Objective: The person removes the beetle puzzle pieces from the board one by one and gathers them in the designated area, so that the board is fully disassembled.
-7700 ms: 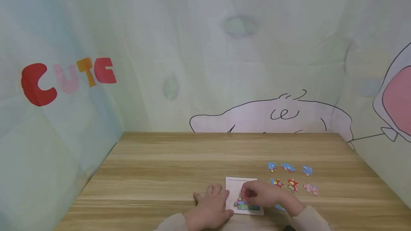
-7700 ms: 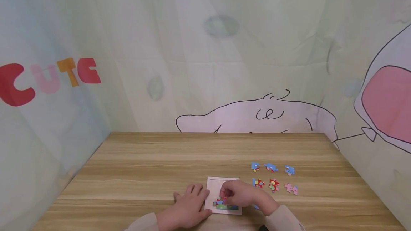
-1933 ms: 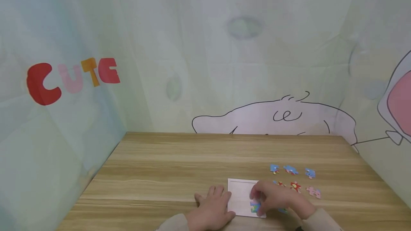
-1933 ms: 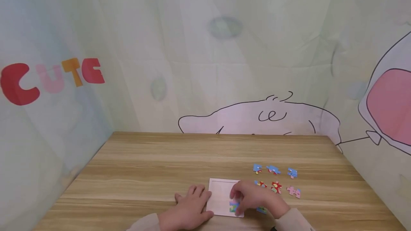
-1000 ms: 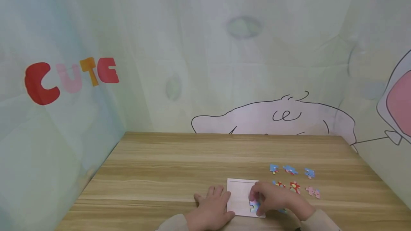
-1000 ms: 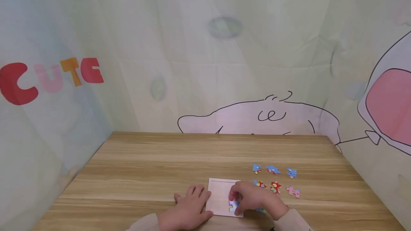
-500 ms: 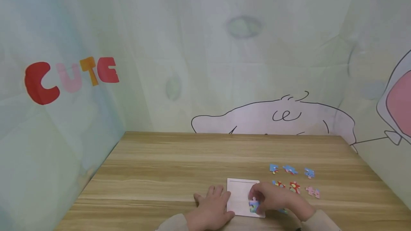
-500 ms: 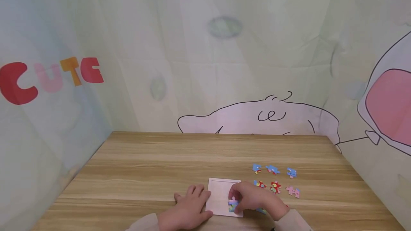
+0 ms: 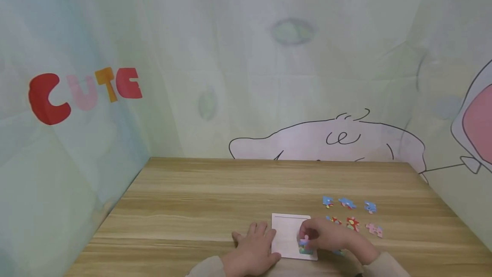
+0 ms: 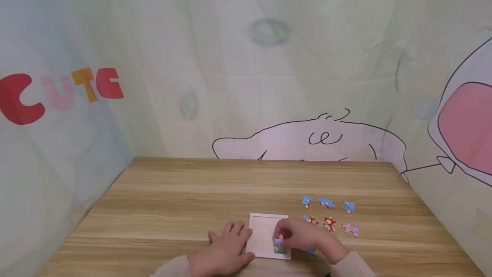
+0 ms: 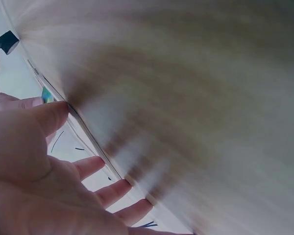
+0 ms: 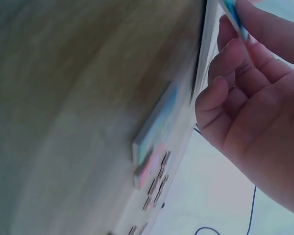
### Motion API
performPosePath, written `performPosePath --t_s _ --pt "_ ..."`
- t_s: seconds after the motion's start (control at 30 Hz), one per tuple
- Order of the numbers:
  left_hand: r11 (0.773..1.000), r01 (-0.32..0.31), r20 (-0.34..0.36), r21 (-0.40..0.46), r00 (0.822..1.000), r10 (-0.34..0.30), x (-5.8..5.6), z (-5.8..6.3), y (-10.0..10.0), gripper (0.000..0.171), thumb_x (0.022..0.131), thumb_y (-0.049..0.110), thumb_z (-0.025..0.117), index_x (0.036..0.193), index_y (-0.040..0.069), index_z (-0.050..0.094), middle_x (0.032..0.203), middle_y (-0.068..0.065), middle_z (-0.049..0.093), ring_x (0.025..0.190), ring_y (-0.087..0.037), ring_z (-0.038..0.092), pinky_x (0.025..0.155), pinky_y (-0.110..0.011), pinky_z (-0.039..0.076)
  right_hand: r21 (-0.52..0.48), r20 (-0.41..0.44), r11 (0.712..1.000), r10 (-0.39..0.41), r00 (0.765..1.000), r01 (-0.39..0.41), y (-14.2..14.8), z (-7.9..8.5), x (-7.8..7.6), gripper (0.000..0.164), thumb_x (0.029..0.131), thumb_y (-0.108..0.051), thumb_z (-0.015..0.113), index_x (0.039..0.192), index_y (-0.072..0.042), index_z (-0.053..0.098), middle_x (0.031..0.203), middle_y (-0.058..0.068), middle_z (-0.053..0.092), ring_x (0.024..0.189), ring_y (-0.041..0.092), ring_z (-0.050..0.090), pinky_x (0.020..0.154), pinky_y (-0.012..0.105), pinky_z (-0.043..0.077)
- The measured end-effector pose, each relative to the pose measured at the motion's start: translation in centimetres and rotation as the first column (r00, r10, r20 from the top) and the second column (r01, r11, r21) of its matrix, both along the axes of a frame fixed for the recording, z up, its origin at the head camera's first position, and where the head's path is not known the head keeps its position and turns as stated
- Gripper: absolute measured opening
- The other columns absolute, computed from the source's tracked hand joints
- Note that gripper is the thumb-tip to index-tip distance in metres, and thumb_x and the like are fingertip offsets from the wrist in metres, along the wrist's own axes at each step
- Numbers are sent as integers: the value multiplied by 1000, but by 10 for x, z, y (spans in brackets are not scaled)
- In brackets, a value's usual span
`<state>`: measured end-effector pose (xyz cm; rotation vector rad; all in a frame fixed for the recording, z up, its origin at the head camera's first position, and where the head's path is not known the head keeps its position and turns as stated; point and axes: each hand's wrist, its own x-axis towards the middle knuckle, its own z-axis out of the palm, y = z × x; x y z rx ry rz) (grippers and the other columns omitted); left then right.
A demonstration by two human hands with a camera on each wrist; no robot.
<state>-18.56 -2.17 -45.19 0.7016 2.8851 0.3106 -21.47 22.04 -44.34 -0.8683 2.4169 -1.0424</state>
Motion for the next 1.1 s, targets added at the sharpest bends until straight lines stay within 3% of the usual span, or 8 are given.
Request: performPosePath --t_s 0.3,0.47,0.63,0.73,1.1 --pt "1000 3 -14 11 1000 -3 4 3 -1 58 87 49 63 131 13 55 136 -13 46 126 -37 40 79 -81 29 3 -34 999 -43 998 43 24 7 6 6 90 -18 65 94 -15 61 84 -11 56 75 0 49 66 22 44" --pt "1000 7 -12 6 1000 -7 4 3 -1 58 87 50 62 131 13 54 137 -14 46 127 -37 40 79 -82 29 -32 -26 999 -28 999 27 45 12 11 6 94 -15 60 98 -12 60 86 -10 59 73 0 53 64 22 47" --pt "1000 7 -16 0 1000 -7 5 4 -1 58 87 50 61 131 13 54 138 -14 45 127 -37 40 80 -81 29 -56 -110 998 -11 994 5 69 9 17 2 93 -10 60 95 -10 59 84 -12 59 74 -3 51 61 22 46" --pt "1000 7 -26 -1 1000 -7 6 5 -1 58 87 50 61 131 13 54 137 -14 46 127 -38 40 79 -81 29 -32 -142 999 -46 989 42 83 7 23 3 92 -10 61 93 -13 60 84 -14 57 75 -4 49 60 22 44" --pt "1000 2 -8 -6 1000 -2 3 2 0 59 87 52 61 132 13 54 138 -13 45 128 -38 39 79 -82 28 51 -79 980 -188 979 192 133 7 37 3 92 -9 60 94 -9 61 86 -10 58 78 -3 50 65 22 43"
